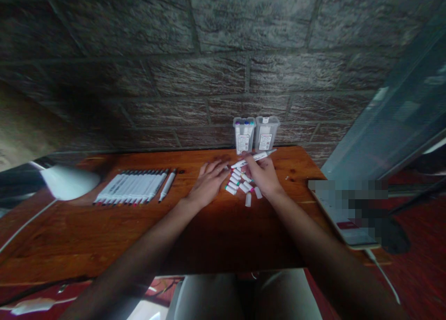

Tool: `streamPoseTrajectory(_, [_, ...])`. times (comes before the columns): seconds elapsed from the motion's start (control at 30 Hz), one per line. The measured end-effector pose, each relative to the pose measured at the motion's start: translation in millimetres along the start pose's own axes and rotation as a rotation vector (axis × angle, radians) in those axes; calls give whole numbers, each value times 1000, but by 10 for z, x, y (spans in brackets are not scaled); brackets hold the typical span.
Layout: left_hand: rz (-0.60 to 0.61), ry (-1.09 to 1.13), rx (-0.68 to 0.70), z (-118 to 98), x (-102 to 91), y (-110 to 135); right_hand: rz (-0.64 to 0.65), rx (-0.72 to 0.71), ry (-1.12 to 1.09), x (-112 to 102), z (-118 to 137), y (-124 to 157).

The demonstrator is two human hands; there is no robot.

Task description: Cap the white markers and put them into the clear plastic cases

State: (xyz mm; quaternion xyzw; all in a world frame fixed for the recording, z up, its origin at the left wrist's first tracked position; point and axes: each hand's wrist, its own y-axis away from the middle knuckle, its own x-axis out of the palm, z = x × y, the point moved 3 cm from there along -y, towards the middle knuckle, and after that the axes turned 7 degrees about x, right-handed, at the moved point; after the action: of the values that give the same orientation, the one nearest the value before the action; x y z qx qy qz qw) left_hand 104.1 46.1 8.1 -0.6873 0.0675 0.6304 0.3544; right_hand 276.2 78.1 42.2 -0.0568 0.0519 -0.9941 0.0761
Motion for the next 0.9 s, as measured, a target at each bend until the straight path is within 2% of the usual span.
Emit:
streamPoseTrajectory(0.47, [13, 92, 6, -26, -112, 67, -70, 53, -16, -57, -1, -44])
streamPoseTrajectory(0.6, [-91, 157, -80, -47, -162, 67, -73, 26, -27, -68, 22, -46])
streamPoseTrajectory(0.73, [-248, 421, -133, -23, -235, 69, -75, 32, -32, -78, 27, -52])
streamPoseTrajectory(0.9, [-341, 736, -229, 36, -250, 66, -28, -8, -24, -57, 46, -40])
